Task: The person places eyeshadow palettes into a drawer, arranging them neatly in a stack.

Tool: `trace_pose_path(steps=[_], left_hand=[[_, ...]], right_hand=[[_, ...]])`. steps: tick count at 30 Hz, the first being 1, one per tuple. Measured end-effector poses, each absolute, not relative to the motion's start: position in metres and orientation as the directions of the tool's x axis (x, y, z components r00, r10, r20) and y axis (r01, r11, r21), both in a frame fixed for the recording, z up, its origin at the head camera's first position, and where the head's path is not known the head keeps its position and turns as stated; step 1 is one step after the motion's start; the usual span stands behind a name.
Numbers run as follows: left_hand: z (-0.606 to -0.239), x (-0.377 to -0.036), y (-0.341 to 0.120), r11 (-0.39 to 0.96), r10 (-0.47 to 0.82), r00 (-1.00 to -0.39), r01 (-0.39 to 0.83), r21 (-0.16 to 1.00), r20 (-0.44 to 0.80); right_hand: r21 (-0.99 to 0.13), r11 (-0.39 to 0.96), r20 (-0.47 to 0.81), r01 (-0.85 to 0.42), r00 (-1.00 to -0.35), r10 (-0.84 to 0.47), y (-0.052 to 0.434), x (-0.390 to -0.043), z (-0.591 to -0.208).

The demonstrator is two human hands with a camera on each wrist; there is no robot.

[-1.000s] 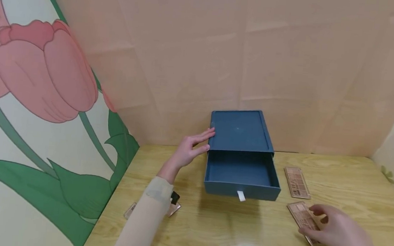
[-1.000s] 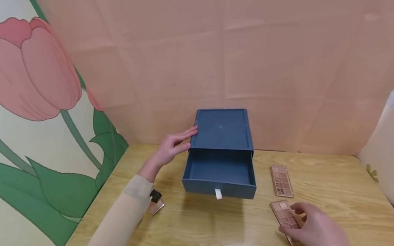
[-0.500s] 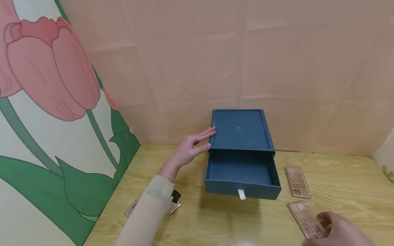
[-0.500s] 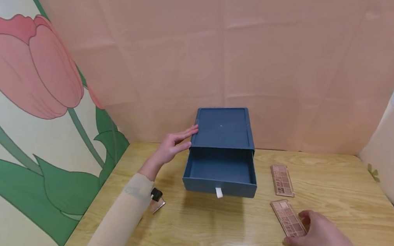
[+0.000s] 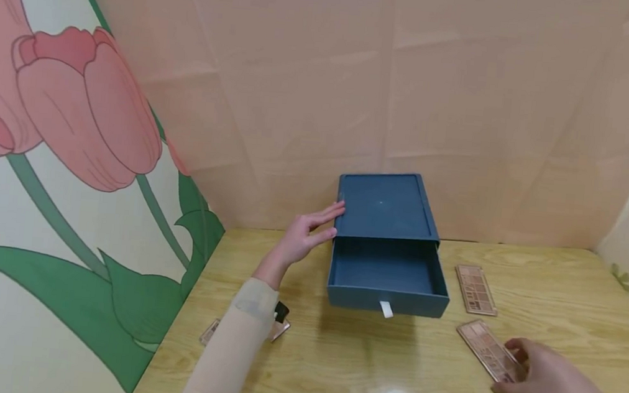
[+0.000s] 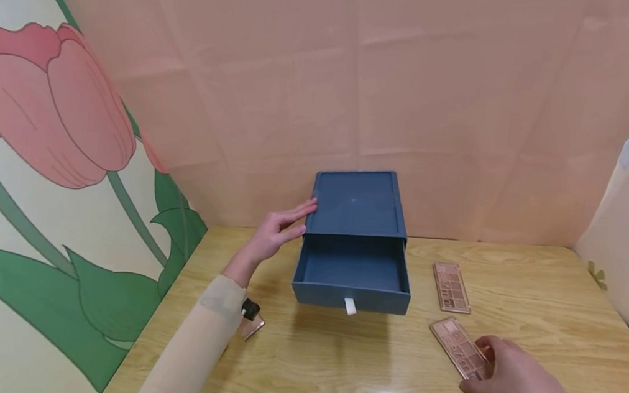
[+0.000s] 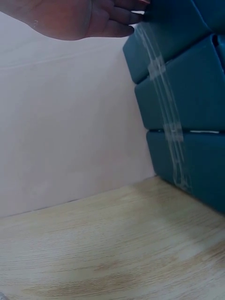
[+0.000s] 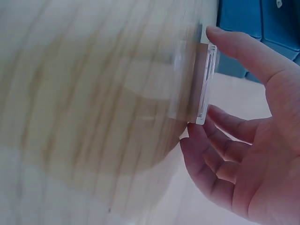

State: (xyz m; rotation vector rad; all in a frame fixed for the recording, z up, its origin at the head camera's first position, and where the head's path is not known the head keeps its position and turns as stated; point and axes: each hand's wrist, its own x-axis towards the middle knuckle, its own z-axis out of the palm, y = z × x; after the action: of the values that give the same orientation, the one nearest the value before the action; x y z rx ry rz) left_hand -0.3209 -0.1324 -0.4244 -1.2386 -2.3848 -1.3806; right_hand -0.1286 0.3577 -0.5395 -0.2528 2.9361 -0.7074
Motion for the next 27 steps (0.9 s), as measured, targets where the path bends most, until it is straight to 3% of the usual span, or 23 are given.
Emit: trace_pose_path(steps=[15,27], left_hand=[[-0.42,-0.328,-0.124,0.217,0.621,-0.612,0.735,0.642,0.49],[-0.418,-0.323,-0.128,0.255,0.629,-0.631,0.72,0.646,0.455]], right_hand=[[-0.443,0.878,-0.046,-0.18,-0.974,-0.222,0.376,-0.132,-0.54],[-0.45,0.875,-0.028,-0.179,-0.976,-0.214,0.379,-0.131,-0.542]])
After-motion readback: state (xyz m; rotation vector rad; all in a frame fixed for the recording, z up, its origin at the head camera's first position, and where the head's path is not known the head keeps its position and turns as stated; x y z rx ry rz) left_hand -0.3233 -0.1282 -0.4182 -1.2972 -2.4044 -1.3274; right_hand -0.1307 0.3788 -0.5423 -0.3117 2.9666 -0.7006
